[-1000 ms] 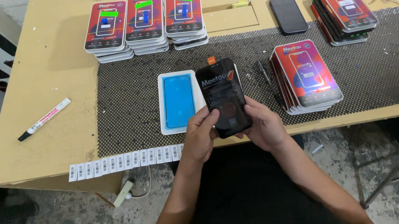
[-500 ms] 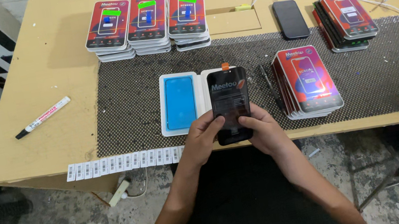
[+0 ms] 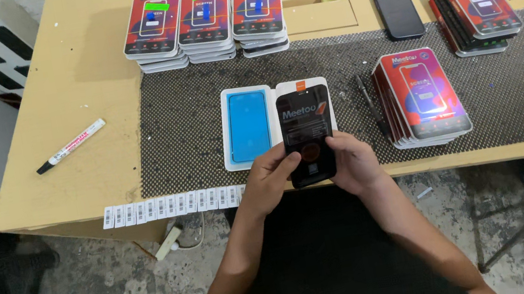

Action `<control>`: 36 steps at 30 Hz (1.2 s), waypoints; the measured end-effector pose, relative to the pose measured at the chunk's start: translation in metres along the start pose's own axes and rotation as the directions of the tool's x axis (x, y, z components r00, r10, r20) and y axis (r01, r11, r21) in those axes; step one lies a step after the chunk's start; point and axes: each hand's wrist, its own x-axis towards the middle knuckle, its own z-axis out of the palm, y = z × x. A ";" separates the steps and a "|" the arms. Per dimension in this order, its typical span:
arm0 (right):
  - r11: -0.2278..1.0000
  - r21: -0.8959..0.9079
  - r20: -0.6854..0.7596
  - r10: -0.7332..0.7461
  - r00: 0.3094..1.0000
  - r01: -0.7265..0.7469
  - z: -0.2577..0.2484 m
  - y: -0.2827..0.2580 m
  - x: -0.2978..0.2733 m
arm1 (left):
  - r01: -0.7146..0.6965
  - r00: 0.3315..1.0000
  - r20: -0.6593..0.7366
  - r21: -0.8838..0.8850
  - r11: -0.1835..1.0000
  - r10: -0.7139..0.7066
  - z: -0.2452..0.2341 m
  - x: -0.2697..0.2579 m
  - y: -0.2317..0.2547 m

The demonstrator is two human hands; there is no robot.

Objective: The person picks up a smartphone screen component, attaches a sticker label to the back, writes on it with a pen, and then places the component into a red box.

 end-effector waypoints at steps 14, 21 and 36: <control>0.997 -0.066 -0.149 0.030 0.988 -0.040 0.030 -0.009 -0.007 | -0.007 0.999 0.035 -0.012 1.000 0.008 -0.008 -0.010 -0.021; 0.993 -0.110 -0.160 -0.050 0.986 0.032 0.023 -0.008 -0.016 | 0.018 0.999 0.045 -0.055 0.998 -0.016 0.003 -0.011 -0.013; 0.994 -0.080 -0.153 -0.081 0.985 0.069 -0.008 -0.004 -0.009 | -0.041 0.990 0.140 0.049 0.998 0.034 0.008 -0.011 -0.001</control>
